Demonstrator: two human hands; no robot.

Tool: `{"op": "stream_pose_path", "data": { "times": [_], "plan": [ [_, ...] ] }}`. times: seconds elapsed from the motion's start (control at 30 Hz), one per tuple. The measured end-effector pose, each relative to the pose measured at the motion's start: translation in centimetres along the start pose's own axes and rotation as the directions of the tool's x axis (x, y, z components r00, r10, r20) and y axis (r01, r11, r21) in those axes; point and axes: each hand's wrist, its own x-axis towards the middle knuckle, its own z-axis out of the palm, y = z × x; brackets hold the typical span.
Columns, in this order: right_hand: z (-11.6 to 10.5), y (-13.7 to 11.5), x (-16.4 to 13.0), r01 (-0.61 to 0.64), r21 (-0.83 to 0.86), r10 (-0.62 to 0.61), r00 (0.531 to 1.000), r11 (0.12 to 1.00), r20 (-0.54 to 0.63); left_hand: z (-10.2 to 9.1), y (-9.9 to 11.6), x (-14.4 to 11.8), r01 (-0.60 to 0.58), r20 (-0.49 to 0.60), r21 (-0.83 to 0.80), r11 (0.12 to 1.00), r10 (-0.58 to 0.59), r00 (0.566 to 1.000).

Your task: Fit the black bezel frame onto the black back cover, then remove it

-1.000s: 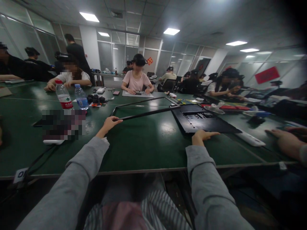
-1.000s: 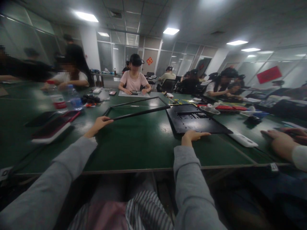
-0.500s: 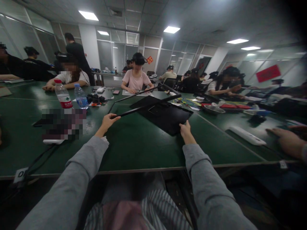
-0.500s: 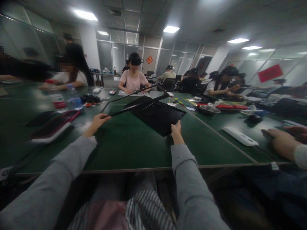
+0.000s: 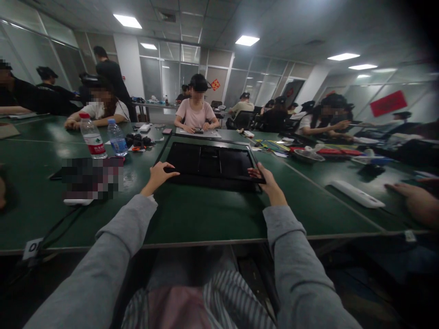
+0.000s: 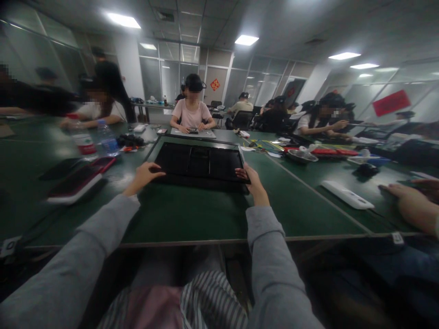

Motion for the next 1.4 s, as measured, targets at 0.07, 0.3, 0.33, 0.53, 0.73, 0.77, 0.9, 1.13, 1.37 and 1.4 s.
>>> {"op": "stream_pose_path", "data": {
  "times": [0.07,0.3,0.33,0.53,0.73,0.77,0.9,1.13,1.37,1.4],
  "plan": [
    [0.0,0.1,-0.2,0.033,-0.120,-0.031,0.999,0.992,0.017,-0.1,0.4,-0.3,-0.007,0.017,0.031,0.999,0.006,1.000],
    [-0.1,1.0,-0.5,0.141,-0.660,-0.276,0.956,0.738,-0.104,0.6,0.6,-0.4,-0.107,0.163,0.115,0.988,0.087,0.983],
    [-0.1,1.2,-0.6,0.124,-0.707,-0.284,0.952,0.697,-0.113,0.7,0.5,-0.3,-0.121,0.178,0.119,0.985,0.099,0.979],
    [0.4,2.3,-1.4,0.060,-0.777,-0.262,0.955,0.627,-0.138,1.2,0.1,-0.6,-0.127,0.230,0.131,0.983,0.095,0.969],
    [0.3,2.4,-1.8,0.065,-0.741,-0.244,0.960,0.668,-0.136,1.4,0.0,-0.7,-0.128,0.106,0.129,0.983,0.115,0.988],
    [0.3,2.2,-1.9,0.068,-0.736,-0.240,0.962,0.673,-0.130,1.4,-0.2,-0.5,-0.092,0.040,0.113,0.989,0.088,0.995],
    [0.6,1.6,-2.3,0.068,-0.727,-0.239,0.962,0.683,-0.135,1.6,-1.3,0.3,0.108,-0.067,-0.024,0.994,-0.109,0.992],
    [1.6,1.7,-2.2,0.057,-0.698,-0.223,0.963,0.714,-0.150,1.5,-3.8,1.1,0.219,-0.048,-0.127,0.967,-0.227,0.973],
    [1.3,2.2,-1.2,0.003,-0.415,-0.067,0.988,0.910,-0.139,1.5,-4.9,1.2,0.242,-0.088,-0.053,0.969,-0.246,0.965],
    [1.3,2.1,-1.2,-0.006,-0.386,-0.047,0.991,0.922,-0.127,1.5,-5.0,1.2,0.255,-0.086,-0.037,0.966,-0.258,0.962]
  ]
}}
